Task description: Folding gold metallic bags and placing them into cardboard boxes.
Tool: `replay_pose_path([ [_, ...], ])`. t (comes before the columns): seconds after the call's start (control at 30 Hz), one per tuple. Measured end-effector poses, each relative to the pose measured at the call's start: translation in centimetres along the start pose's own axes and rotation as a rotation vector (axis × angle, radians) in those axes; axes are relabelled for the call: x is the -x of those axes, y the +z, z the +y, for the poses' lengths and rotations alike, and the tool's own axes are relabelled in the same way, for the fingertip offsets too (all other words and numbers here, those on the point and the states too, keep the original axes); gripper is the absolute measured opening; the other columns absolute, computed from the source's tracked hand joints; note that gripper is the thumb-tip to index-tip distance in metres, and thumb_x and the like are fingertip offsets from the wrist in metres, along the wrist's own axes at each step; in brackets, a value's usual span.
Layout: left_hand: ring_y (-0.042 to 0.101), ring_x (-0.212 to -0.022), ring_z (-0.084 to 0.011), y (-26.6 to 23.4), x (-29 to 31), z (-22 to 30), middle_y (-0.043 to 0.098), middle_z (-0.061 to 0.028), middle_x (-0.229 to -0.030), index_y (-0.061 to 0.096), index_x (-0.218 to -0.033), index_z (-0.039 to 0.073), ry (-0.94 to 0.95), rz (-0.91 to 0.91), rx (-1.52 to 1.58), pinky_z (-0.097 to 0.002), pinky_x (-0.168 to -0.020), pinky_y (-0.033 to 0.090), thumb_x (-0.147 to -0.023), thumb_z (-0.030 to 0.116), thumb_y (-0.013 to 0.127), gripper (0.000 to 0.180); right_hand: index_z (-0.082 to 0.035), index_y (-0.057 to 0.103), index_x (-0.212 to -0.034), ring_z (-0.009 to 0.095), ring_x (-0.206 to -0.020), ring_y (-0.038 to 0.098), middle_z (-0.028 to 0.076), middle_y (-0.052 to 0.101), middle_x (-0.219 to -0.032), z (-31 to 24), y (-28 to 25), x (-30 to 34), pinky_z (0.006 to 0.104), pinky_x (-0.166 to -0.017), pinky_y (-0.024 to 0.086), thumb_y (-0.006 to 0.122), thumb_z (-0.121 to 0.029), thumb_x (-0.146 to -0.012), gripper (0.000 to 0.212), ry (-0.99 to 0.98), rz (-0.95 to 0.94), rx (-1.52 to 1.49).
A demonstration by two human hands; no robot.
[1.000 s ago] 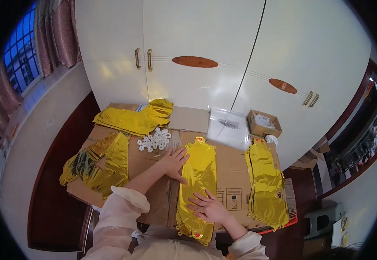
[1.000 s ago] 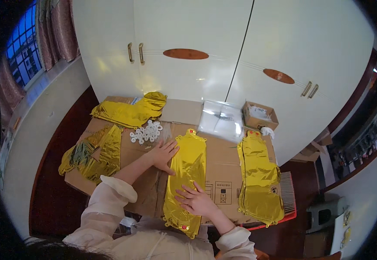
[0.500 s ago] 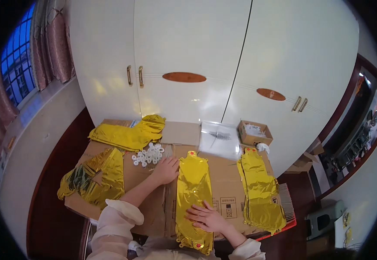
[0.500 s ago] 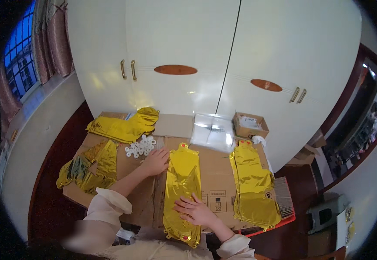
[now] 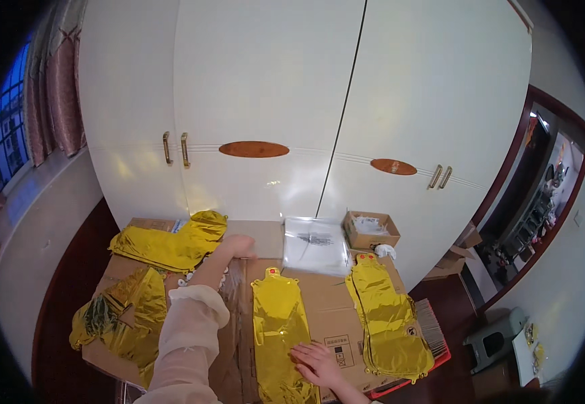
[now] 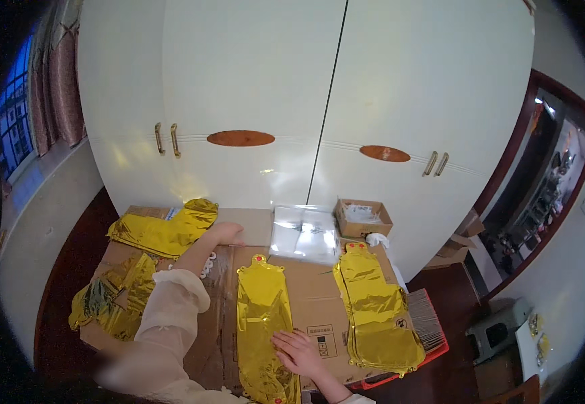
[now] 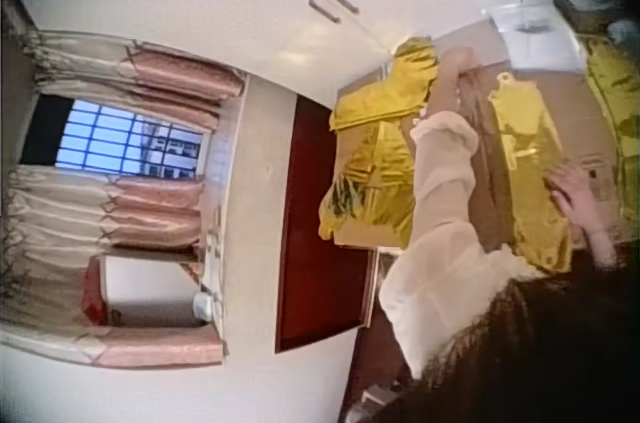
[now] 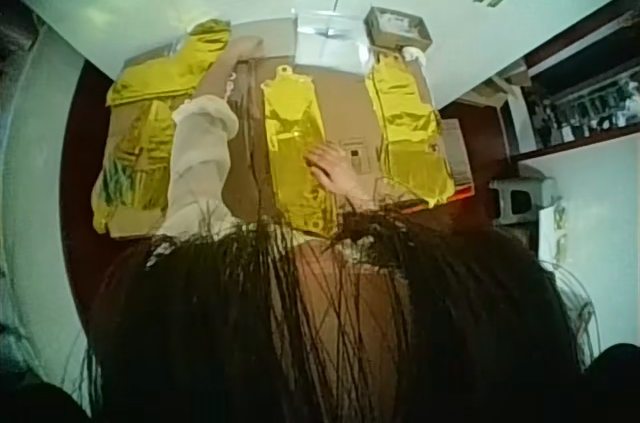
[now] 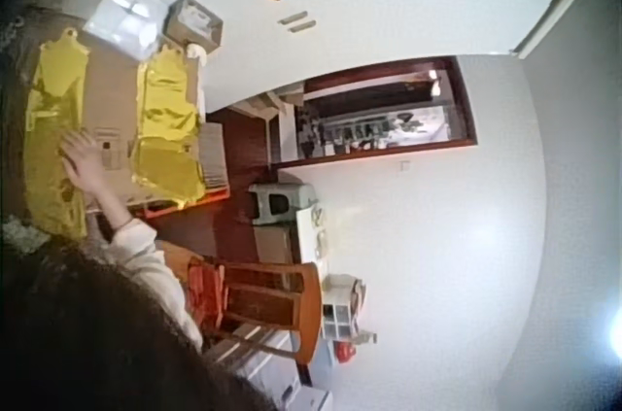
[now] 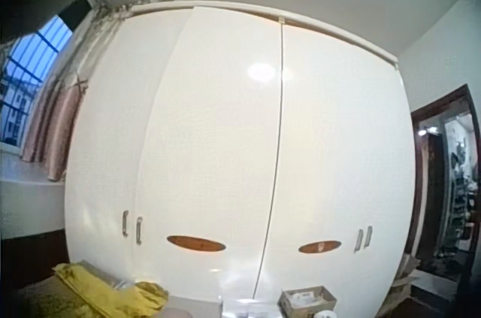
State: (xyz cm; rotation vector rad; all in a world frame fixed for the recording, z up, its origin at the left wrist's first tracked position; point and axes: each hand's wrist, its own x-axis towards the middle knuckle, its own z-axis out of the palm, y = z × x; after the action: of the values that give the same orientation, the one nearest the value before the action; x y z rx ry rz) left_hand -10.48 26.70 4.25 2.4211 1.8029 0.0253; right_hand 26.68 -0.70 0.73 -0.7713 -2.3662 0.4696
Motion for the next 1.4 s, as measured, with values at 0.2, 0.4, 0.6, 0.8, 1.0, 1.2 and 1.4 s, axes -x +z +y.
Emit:
replay_pose_path([
  [0.2,0.063,-0.102,-0.0345,0.7,-1.5,0.4,0.067,-0.0168,-0.107,0.066,-0.105,0.006,0.134,0.072,-0.063,-0.0467,-0.086,0.051,-0.076,0.037,0.069,0.042,-0.011,0.064,-0.121,0.024,-0.116,0.058,0.008,0.064,-0.123,0.0,0.1,-0.1,0.0418,-0.102,0.040,0.064,-0.023,-0.087,0.036,-0.002,-0.025,0.007],
  [0.4,0.066,-0.092,-0.0348,-0.5,-1.1,0.7,0.069,-0.0165,-0.094,0.067,-0.094,0.005,0.128,0.051,-0.109,-0.0469,-0.078,0.053,-0.077,0.027,0.067,0.028,-0.011,0.065,-0.120,0.023,-0.113,0.059,0.008,0.064,-0.122,0.0,0.0,-0.2,0.0406,-0.100,0.041,0.065,-0.025,-0.086,0.037,0.008,-0.017,-0.011],
  [0.6,0.066,-0.092,-0.0349,-0.8,-0.2,0.0,0.068,-0.0167,-0.094,0.068,-0.095,0.006,0.148,0.002,-0.166,-0.0461,-0.079,0.053,-0.078,0.024,0.065,0.025,-0.011,0.066,-0.117,0.023,-0.112,0.059,0.007,0.065,-0.121,-0.1,-0.2,-0.5,0.0396,-0.099,0.042,0.065,-0.026,-0.085,0.035,0.003,-0.051,0.010],
  [0.8,0.067,-0.090,-0.0320,-0.3,1.6,1.4,0.070,-0.0138,-0.092,0.070,-0.085,0.006,0.157,0.085,-0.162,-0.0439,-0.076,0.055,-0.081,0.019,0.061,0.016,-0.012,0.066,-0.116,0.022,-0.112,0.059,0.006,0.065,-0.120,0.0,-0.2,-0.3,0.0391,-0.098,0.042,0.065,-0.026,-0.085,0.034,-0.007,-0.032,0.017],
  [1.0,0.068,-0.089,-0.0275,1.4,2.4,1.3,0.069,-0.0106,-0.095,0.068,-0.088,0.008,0.158,0.090,-0.406,-0.0397,-0.072,0.056,-0.082,0.011,0.056,0.014,-0.012,0.066,-0.118,0.023,-0.111,0.059,0.006,0.065,-0.121,-0.1,0.1,-0.2,0.0387,-0.097,0.042,0.066,-0.026,-0.085,0.036,-0.007,-0.044,0.026],
  [1.2,0.065,-0.088,-0.0263,0.3,3.9,3.7,0.062,-0.0103,-0.095,0.066,-0.087,0.009,0.303,0.391,-0.390,-0.0381,-0.067,0.055,-0.081,0.015,0.058,0.011,-0.012,0.065,-0.118,0.023,-0.111,0.059,0.006,0.065,-0.121,0.1,0.0,-0.1,0.0387,-0.097,0.043,0.065,-0.027,-0.085,0.037,-0.002,-0.028,0.030],
  [1.4,0.061,-0.094,-0.0255,0.7,3.3,1.1,0.060,-0.0103,-0.101,0.064,-0.103,0.010,0.303,0.419,-0.479,-0.0385,-0.067,0.055,-0.082,0.017,0.057,0.023,-0.012,0.065,-0.119,0.023,-0.110,0.059,0.006,0.064,-0.122,-0.1,0.0,-0.2,0.0383,-0.096,0.044,0.065,-0.026,-0.085,0.037,-0.018,-0.035,0.024],
])
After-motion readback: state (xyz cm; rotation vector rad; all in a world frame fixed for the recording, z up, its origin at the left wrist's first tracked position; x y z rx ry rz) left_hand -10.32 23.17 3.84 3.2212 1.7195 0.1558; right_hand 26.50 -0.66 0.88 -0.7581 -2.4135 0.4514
